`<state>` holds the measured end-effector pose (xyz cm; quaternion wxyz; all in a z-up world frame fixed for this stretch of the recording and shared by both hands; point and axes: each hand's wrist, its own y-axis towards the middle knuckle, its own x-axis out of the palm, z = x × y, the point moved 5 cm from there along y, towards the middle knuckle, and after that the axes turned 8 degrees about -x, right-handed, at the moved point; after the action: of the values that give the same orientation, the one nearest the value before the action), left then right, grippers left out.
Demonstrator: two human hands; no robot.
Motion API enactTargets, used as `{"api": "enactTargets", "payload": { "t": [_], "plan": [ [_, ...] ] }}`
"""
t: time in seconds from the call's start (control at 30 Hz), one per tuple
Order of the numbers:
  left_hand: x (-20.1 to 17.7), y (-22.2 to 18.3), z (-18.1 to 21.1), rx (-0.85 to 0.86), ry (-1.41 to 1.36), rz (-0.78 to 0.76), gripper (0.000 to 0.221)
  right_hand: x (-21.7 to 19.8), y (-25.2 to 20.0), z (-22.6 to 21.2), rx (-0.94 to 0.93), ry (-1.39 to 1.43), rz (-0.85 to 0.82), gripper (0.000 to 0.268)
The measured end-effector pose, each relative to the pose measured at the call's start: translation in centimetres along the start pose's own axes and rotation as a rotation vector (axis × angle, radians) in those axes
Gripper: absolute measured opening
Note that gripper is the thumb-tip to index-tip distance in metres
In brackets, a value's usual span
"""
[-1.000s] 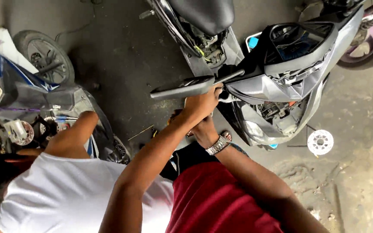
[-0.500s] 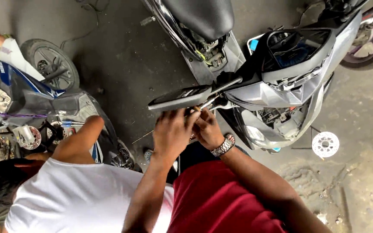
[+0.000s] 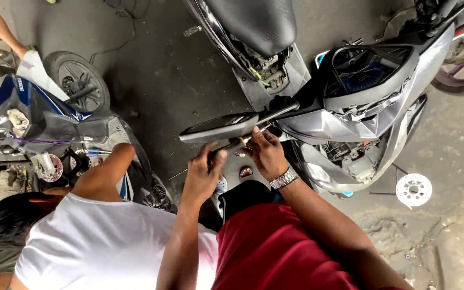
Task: Securing the front body panels of a motorcycle using a screwdriver and manual alignment.
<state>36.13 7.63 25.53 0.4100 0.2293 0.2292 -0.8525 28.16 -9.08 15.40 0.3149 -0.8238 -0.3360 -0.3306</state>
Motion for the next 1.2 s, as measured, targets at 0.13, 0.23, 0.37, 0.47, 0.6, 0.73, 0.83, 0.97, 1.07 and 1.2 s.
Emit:
{"api": "enactTargets", "payload": {
  "t": [0.13, 0.23, 0.37, 0.47, 0.6, 0.73, 0.83, 0.97, 1.07, 1.2],
  "plan": [
    [-1.0, 0.1, 1.1, 0.086, -0.047, 0.029, 0.046, -1.2, 0.8, 0.9, -0.012, 0.023, -0.014, 0.041],
    [0.5, 0.3, -1.6, -0.238, -0.242, -0.155, 0.063, -2.5, 1.3, 1.4, 0.017, 0.028, -0.001, 0.039],
    [0.2, 0.3, -0.9, 0.080, -0.095, 0.010, 0.044, -2.2, 0.5, 1.7, 0.064, 0.048, 0.002, 0.040],
    [1.4, 0.3, -2.8, 0.079, -0.087, 0.042, 0.067, -1.8, 0.3, 1.4, 0.078, 0.029, -0.011, 0.035],
    [0.6, 0.5, -2.5, -0.093, -0.278, -0.047, 0.038, -2.0, 0.4, 1.7, 0.072, 0.078, -0.008, 0.032],
    [1.1, 0.7, -2.5, -0.238, -0.435, -0.186, 0.049, -1.2, 0.1, 0.8, 0.072, 0.107, 0.000, 0.031],
    [-0.9, 0.3, 0.5, 0.108, -0.228, -0.073, 0.044, -1.5, 0.3, 1.3, 0.077, 0.096, -0.038, 0.035],
    [-0.2, -0.1, -1.2, -0.210, -0.373, -0.163, 0.064, -2.1, 0.5, 1.6, 0.072, 0.085, -0.033, 0.033],
    [-0.6, -0.3, -0.8, -0.066, -0.262, -0.086, 0.053, -1.9, 0.4, 1.3, 0.064, 0.088, -0.033, 0.032],
    [-0.4, -0.1, -1.6, -0.146, -0.240, -0.112, 0.058, -1.9, 0.5, 1.2, 0.069, 0.107, -0.050, 0.035]
  ]
}}
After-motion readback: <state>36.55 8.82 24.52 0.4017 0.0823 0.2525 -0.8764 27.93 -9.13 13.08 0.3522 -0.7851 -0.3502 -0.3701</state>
